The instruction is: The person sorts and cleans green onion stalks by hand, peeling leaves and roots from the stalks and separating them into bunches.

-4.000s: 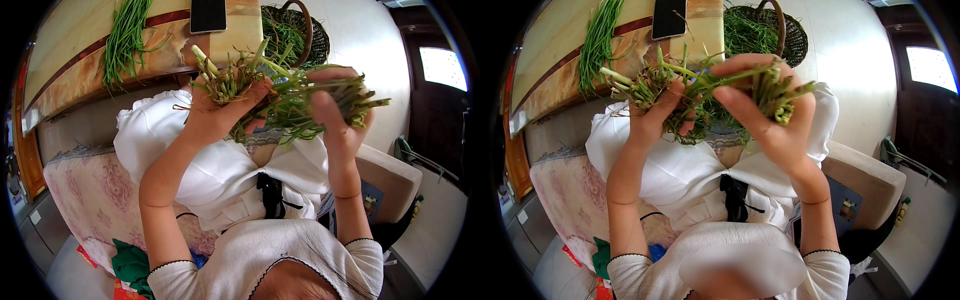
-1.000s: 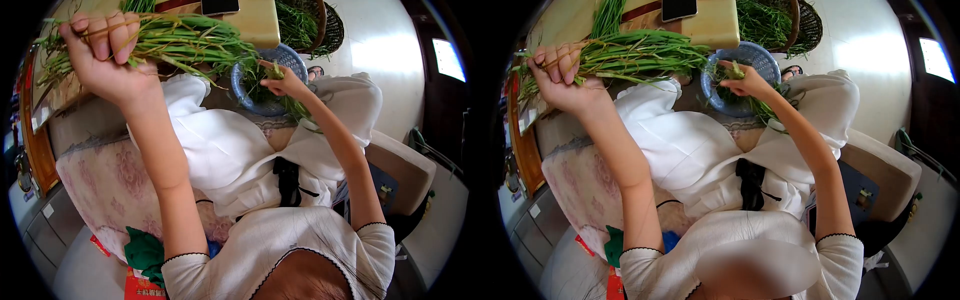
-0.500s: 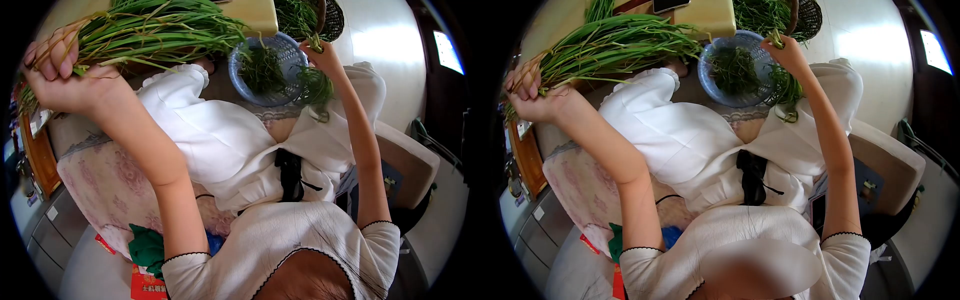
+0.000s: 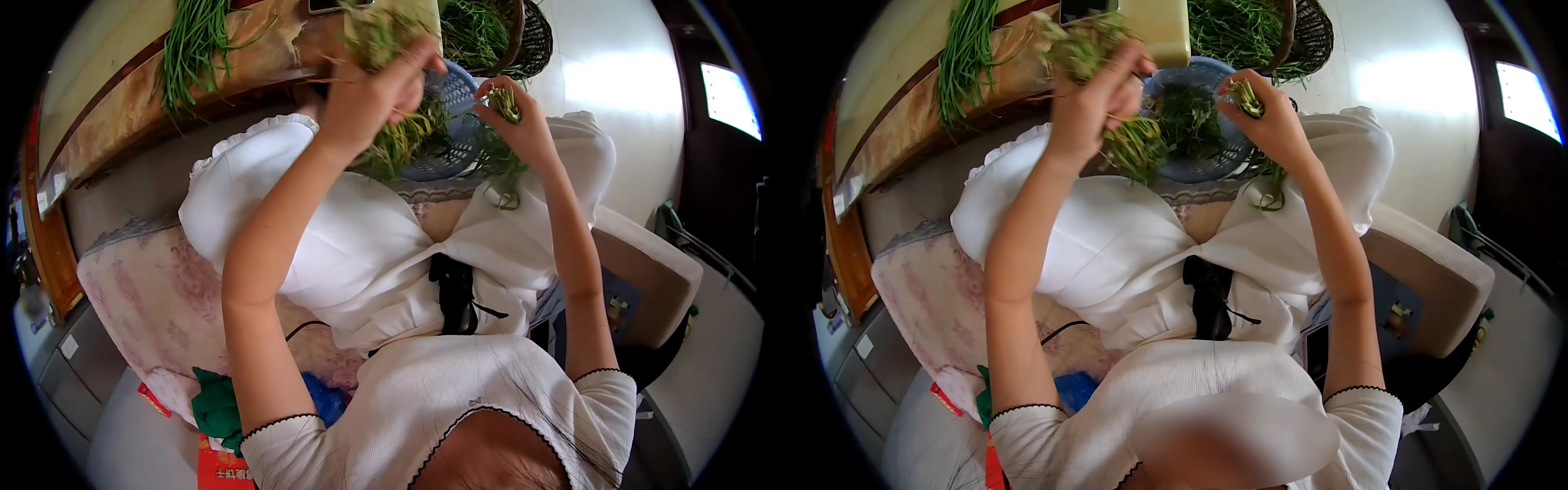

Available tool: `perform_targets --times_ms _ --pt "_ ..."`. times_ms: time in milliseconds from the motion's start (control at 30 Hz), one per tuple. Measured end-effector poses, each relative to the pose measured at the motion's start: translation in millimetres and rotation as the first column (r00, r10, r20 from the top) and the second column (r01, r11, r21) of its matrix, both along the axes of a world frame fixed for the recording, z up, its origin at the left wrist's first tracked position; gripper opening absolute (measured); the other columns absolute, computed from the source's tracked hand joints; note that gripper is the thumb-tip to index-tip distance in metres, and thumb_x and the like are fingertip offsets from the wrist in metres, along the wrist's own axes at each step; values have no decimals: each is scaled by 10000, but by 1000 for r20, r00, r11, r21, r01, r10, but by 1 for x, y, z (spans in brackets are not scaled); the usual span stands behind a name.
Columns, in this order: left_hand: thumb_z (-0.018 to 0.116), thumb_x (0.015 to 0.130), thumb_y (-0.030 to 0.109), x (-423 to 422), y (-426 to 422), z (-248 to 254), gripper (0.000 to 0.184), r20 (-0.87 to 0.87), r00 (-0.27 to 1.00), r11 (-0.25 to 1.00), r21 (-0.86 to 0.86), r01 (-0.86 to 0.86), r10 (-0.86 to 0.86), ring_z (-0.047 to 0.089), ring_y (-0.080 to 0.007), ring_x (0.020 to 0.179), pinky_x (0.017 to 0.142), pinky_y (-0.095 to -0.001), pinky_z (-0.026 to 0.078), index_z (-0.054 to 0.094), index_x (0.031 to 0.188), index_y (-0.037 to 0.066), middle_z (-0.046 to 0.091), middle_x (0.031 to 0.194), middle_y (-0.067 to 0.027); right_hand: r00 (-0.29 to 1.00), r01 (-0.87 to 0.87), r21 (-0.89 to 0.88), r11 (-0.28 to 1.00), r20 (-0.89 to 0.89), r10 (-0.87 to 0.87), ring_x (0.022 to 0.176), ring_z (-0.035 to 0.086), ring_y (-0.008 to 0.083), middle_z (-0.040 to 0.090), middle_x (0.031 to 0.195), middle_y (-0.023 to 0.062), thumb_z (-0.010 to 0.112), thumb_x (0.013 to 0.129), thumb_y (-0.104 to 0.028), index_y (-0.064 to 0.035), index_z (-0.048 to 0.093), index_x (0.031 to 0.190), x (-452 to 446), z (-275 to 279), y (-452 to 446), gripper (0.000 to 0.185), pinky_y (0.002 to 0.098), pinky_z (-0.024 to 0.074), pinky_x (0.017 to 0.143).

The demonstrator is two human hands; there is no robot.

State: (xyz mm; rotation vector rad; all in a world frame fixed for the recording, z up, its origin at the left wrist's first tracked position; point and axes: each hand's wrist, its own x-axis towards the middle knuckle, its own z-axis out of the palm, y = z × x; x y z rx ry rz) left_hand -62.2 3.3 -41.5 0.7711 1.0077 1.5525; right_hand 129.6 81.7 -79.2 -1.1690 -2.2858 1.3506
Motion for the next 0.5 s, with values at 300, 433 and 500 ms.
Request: perform_targets --times_ms 300,433,500 --pt "535 727 132 33 13 -33 106 -149 946 951 -157 265 -288 316 -37 343 315 -203 224 536 730 26 376 407 29 945 169 11 986 -285 -159 699 464 91 512 775 31 528 672 -37 -45 441 873 -15 25 -11 219 221 375 642" --pt "548 713 112 33 14 -38 88 -90 929 923 -182 338 -358 323 -38 343 316 -196 235 544 708 25 386 413 27 941 172 -3 985 -297 -165 653 441 72 489 721 7 527 671 -26 -53 447 898 -13 32 -9 242 204 368 595" --pt "553 711 120 32 16 -37 97 -122 934 933 -184 311 -335 327 -40 347 320 -195 240 544 703 24 389 418 28 946 174 -82 981 -261 -190 568 401 42 442 640 -23 521 681 -21 -65 456 937 -3 39 -6 268 174 336 505"
